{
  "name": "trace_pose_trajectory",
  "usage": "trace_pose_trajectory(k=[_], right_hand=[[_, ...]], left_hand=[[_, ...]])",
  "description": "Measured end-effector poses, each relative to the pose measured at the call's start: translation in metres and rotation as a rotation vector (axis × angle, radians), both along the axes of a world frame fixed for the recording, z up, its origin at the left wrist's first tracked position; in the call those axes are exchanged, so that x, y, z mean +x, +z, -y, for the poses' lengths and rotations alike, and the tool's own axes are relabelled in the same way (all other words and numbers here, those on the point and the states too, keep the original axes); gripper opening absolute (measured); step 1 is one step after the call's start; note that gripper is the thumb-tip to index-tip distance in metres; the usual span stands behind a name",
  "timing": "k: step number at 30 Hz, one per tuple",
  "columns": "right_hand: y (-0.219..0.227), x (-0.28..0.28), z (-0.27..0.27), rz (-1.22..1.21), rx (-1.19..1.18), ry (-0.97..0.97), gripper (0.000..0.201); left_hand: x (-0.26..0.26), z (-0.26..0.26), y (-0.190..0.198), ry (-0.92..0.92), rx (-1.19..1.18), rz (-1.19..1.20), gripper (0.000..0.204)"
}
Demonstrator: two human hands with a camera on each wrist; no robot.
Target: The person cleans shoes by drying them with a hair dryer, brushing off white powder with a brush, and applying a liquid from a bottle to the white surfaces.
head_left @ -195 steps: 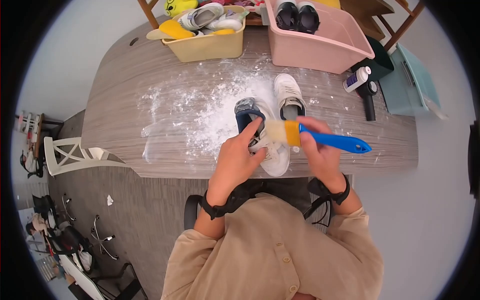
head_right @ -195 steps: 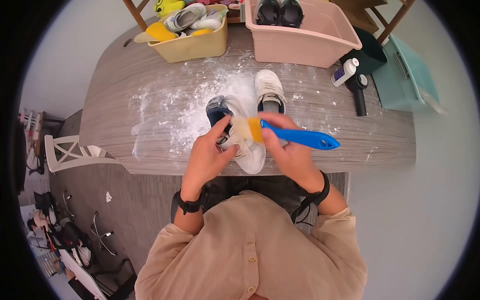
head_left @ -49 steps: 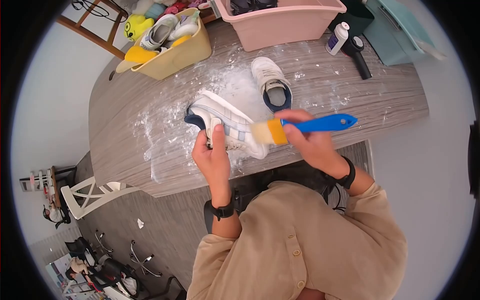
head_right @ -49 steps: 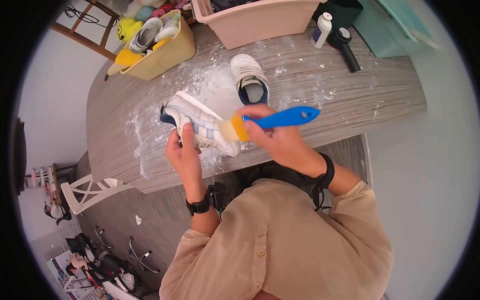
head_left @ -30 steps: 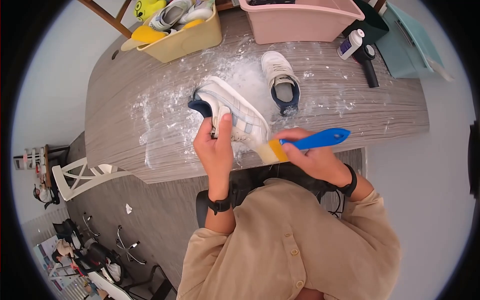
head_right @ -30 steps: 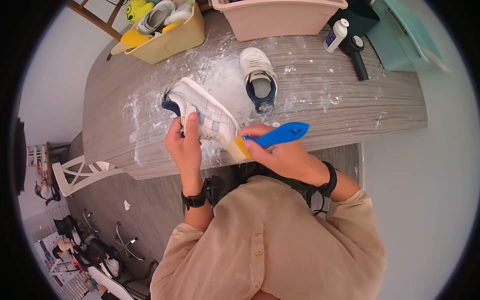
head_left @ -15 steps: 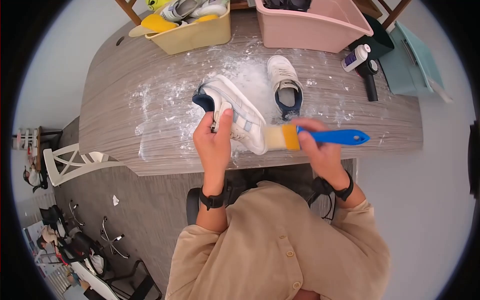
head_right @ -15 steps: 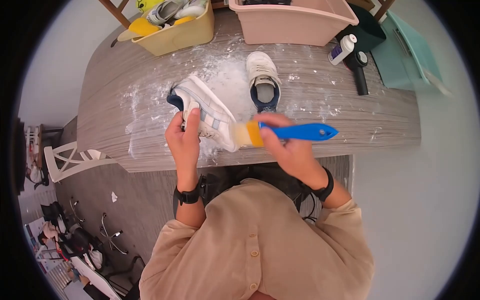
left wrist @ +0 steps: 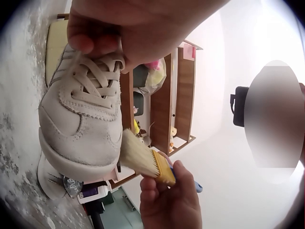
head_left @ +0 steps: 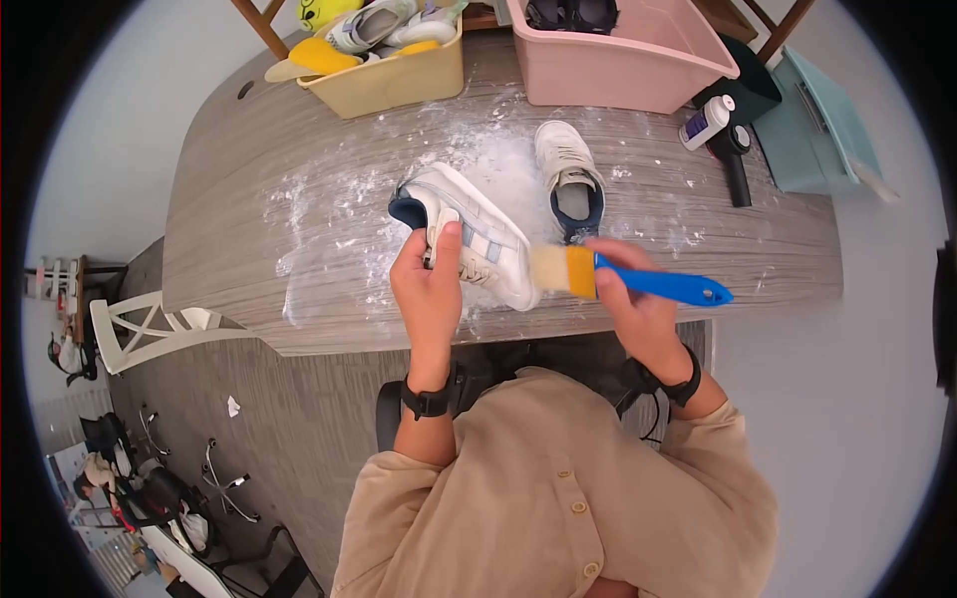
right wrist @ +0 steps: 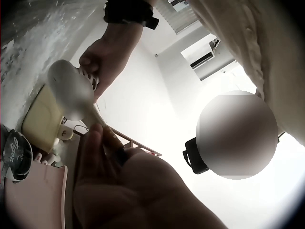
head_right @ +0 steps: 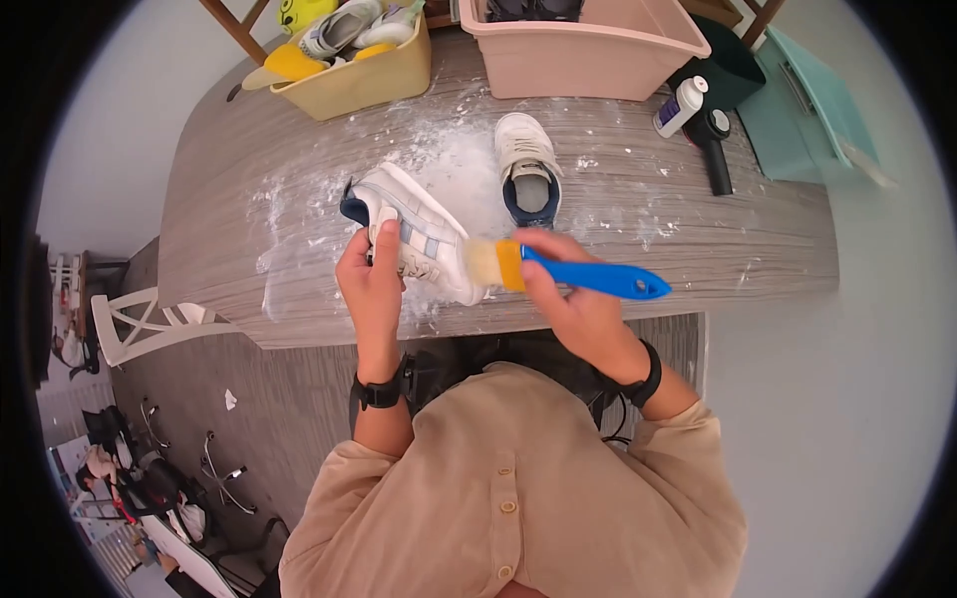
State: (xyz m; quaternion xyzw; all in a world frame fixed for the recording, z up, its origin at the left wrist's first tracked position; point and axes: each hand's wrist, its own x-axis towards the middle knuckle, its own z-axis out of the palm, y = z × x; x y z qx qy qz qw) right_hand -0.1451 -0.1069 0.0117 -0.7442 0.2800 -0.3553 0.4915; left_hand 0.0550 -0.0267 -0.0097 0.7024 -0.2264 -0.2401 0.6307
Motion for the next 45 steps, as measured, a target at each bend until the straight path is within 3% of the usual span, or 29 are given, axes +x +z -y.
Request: trace_pose_trajectory(k=[2, 5, 8, 20, 23, 26, 30, 36, 42, 45], right_hand=[[0.001, 0.003, 0.003, 0.038, 0.151, -0.045, 0.025], [-0.008, -0.002, -0.012, -0.065, 0.028, 0.051, 0.026], [-0.004, -0.006, -0.017, -0.143, 0.071, 0.111, 0.025], [-0.008, -0.018, -0.019, -0.198, 0.016, 0.14, 0.026], [0.002, -0.027, -0.014, -0.073, 0.093, 0.052, 0.027], [0.02, -0.011, 0.001, 0.067, -0.175, -0.039, 0.027], [0.026, -0.005, 0.003, -0.096, -0.044, 0.028, 0.026], [-0.012, -0.019, -0.008, -0.212, -0.025, 0.077, 0.026], [0.029, -0.02, 0.0, -0.033, -0.161, -0.041, 0.025], [0.03, -0.011, 0.004, -0.115, -0.138, -0.055, 0.025]], left_hand=[[-0.001, 0.002, 0.002, 0.003, -0.018, 0.0, 0.03], [0.004, -0.002, 0.001, 0.025, -0.03, 0.01, 0.03], [0.009, -0.004, -0.001, 0.025, -0.044, -0.013, 0.03], [0.013, -0.006, 0.004, -0.104, -0.061, -0.205, 0.031], [0.016, -0.01, 0.008, -0.153, -0.03, -0.22, 0.03], [0.015, -0.01, 0.008, -0.231, -0.029, -0.265, 0.026], [0.013, -0.011, 0.006, -0.261, -0.071, -0.305, 0.026], [0.014, -0.014, 0.011, -0.133, -0.091, -0.301, 0.024], [0.006, -0.006, 0.018, -0.239, -0.077, -0.265, 0.026], [0.002, -0.005, 0.019, -0.224, -0.09, -0.275, 0.027]])
